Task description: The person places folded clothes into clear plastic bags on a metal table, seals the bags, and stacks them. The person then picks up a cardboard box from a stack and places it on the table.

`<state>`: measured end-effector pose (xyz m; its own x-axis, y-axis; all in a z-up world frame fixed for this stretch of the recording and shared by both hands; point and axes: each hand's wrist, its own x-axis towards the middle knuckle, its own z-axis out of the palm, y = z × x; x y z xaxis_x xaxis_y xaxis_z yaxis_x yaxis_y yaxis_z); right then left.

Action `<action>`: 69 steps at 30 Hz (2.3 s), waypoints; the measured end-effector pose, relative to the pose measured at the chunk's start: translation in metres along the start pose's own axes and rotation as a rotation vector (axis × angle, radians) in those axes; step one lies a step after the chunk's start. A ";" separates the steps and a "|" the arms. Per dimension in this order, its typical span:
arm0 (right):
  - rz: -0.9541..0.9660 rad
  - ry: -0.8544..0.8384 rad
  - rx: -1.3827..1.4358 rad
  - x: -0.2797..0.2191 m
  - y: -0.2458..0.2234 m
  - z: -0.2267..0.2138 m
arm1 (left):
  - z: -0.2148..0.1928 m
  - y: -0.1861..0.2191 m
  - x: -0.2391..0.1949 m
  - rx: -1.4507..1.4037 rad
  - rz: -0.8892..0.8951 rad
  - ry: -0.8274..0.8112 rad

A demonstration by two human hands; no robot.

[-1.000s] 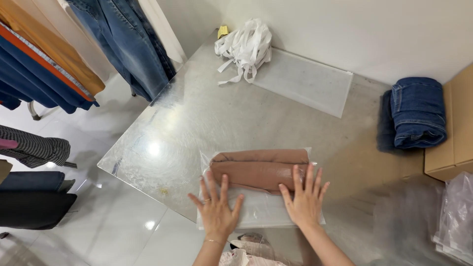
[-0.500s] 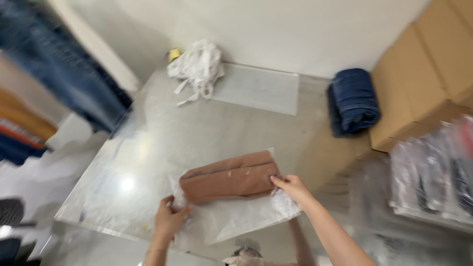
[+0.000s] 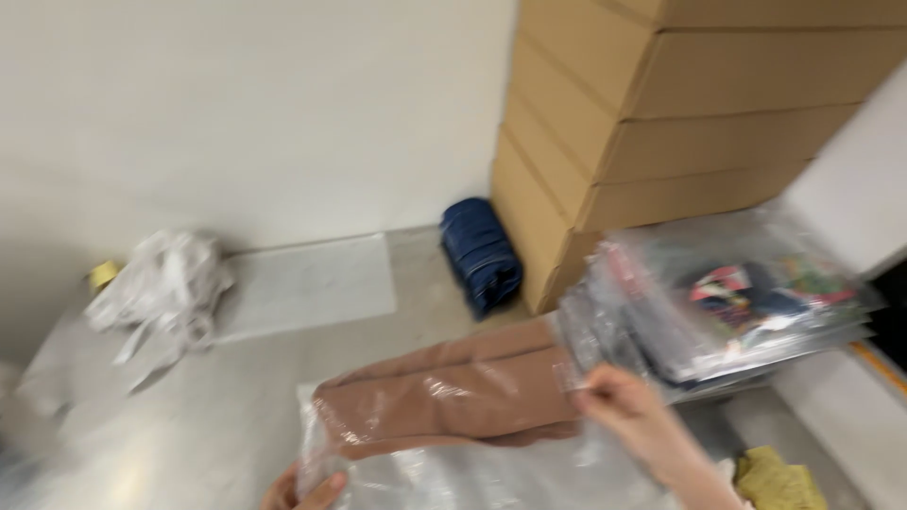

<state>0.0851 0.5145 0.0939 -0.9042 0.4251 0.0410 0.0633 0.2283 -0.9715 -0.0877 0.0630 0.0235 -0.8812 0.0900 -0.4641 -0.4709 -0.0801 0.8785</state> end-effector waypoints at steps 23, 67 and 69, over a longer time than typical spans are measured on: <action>-0.015 0.646 -1.389 0.129 -0.084 -0.370 | 0.538 0.128 -0.094 1.253 0.727 -0.314; -0.598 -0.140 -0.642 -0.015 -0.074 -0.038 | 0.093 -0.009 -0.063 0.948 -0.086 -0.204; -0.527 -0.228 -0.527 -0.011 -0.087 0.016 | 0.046 -0.018 -0.050 0.913 -0.071 -0.088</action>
<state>0.0823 0.4757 0.1739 -0.9317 -0.0324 0.3618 -0.2577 0.7609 -0.5955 -0.0331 0.1052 0.0363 -0.8272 0.1430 -0.5434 -0.2750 0.7403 0.6134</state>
